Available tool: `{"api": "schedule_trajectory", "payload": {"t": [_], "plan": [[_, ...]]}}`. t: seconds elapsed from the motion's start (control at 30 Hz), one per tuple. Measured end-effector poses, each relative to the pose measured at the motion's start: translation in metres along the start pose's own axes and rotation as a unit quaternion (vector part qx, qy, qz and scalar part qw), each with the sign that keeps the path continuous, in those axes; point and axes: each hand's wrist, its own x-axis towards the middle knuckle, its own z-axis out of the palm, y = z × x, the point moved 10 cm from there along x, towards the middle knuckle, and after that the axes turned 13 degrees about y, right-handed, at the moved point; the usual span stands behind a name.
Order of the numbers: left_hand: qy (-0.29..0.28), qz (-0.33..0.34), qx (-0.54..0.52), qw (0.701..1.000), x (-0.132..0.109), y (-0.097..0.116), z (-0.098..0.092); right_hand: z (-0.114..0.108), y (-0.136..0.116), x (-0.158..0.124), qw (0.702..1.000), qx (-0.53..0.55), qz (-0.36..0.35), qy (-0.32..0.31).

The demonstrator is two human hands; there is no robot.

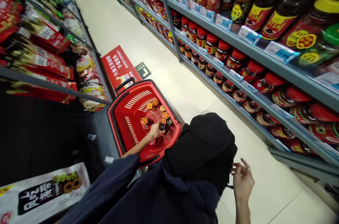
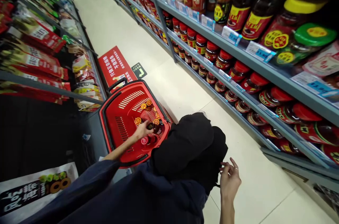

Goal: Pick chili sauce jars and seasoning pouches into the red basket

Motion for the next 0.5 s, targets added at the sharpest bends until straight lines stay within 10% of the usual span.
{"api": "schedule_trajectory", "payload": {"t": [0.17, 0.3, 0.4, 0.5], "plan": [[0.111, 0.056, -0.102, 0.987, -0.025, -0.001, -0.155, -0.010, -0.042, 0.018, 0.995, 0.096, -0.005, 0.035], [0.146, 0.215, -0.289, 0.921, -0.066, 0.081, -0.274, -0.020, -0.152, 0.013, 0.963, 0.240, -0.094, 0.074], [0.110, 0.332, -0.352, 0.868, -0.096, 0.171, -0.312, -0.022, -0.262, -0.026, 0.922, 0.324, -0.214, 0.014], [-0.001, 0.459, -0.379, 0.803, -0.127, 0.264, -0.308, 0.002, -0.353, -0.086, 0.859, 0.364, -0.291, -0.213]]}}
